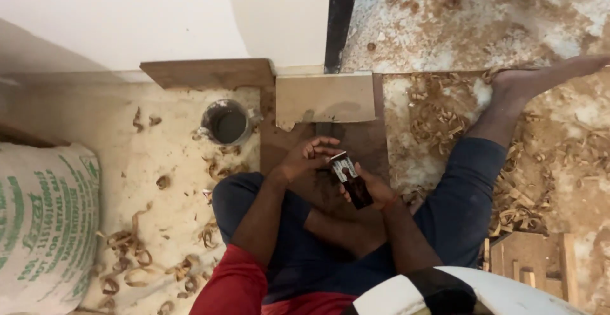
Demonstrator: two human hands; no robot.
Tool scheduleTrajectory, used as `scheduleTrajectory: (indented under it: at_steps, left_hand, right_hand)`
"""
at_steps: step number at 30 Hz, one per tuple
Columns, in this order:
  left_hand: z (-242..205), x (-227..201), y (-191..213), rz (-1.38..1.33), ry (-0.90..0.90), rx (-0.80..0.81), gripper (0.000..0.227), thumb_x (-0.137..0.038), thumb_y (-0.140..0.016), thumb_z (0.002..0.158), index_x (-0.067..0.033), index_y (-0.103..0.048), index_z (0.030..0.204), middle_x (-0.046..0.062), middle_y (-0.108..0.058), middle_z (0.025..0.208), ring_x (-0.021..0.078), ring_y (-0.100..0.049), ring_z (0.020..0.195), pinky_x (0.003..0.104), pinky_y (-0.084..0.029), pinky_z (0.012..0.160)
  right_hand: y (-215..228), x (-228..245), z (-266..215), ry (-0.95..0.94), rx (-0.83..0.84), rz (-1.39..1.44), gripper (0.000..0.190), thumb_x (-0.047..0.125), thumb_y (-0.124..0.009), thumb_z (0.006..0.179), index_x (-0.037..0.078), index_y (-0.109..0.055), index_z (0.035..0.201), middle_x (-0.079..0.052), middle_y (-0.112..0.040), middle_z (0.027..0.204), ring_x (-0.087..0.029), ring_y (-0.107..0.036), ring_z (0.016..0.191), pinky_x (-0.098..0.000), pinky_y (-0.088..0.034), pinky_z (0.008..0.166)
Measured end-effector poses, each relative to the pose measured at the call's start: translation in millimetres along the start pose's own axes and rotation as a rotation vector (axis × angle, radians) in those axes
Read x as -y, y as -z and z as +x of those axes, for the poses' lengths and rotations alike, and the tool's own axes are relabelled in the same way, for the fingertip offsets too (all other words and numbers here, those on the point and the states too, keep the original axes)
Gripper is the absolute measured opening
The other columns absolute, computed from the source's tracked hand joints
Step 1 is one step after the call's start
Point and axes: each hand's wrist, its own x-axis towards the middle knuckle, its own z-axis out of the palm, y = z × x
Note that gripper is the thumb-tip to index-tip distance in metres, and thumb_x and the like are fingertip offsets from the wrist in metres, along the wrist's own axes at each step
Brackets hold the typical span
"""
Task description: Shave or plane a piece of wood using a hand plane.
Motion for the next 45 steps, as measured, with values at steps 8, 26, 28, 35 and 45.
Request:
scheduleTrajectory:
  at_steps: [8, 26, 28, 35, 45]
  left_hand:
    - [2.3, 13.2, 5.6, 0.128, -0.1, -0.044, 0.042, 0.008, -0.058, 0.101, -0.0023, -0.051, 0.14, 0.011, -0.063, 0.139, 0.0179, -0.061, 0.13, 0.033, -0.051, 0.106]
    - [-8.0, 53.8, -15.9, 1.108, 0.078, -0.399, 0.049, -0.014, -0.062, 0.088, -0.0096, -0.064, 0.137, 0.022, -0.073, 0.105, 0.0389, -0.07, 0.095, 0.048, -0.057, 0.083]
    - [-14.4, 58.0, -51.6, 1.165, 0.445, -0.22, 0.041, -0.029, -0.056, 0.099, -0.0066, -0.067, 0.133, 0.021, -0.073, 0.127, 0.0371, -0.069, 0.119, 0.047, -0.055, 0.104]
    - [47.9, 92.5, -14.5, 1.205, 0.076, -0.433, 0.101, -0.021, -0.069, 0.077, 0.0077, -0.015, 0.158, 0.03, -0.023, 0.164, 0.0428, -0.024, 0.152, 0.044, -0.025, 0.124]
    - [2.9, 117.9, -67.8, 1.106, 0.197, -0.458, 0.115, -0.034, -0.075, 0.077, 0.0075, -0.006, 0.159, 0.029, -0.014, 0.167, 0.0413, -0.015, 0.155, 0.044, -0.017, 0.127]
  right_hand:
    - [-0.5, 1.2, 1.0, 0.009, -0.066, -0.072, 0.064, 0.064, -0.049, 0.099, 0.006, -0.064, 0.123, -0.01, -0.073, 0.09, -0.018, -0.07, 0.073, -0.031, -0.057, 0.066]
    - [-63.4, 51.6, 12.1, 0.446, -0.383, -1.641, 0.05, 0.047, -0.069, 0.089, 0.023, -0.066, 0.133, -0.014, -0.074, 0.114, -0.035, -0.071, 0.1, -0.0444, -0.056, 0.082]
    - [-57.2, 51.1, 18.4, 0.359, -0.409, -1.896, 0.05, 0.04, -0.067, 0.086, 0.03, -0.066, 0.134, -0.016, -0.072, 0.121, -0.037, -0.07, 0.099, -0.047, -0.057, 0.079]
    - [-60.3, 117.5, 69.7, 0.404, -0.525, -2.095, 0.028, 0.037, -0.063, 0.098, 0.024, -0.073, 0.12, -0.015, -0.074, 0.106, -0.037, -0.072, 0.096, -0.0512, -0.057, 0.084]
    - [-34.4, 59.1, 47.5, 0.429, -0.359, -2.273, 0.039, 0.039, -0.065, 0.081, 0.021, -0.075, 0.115, -0.015, -0.073, 0.105, -0.035, -0.073, 0.093, -0.0541, -0.056, 0.081]
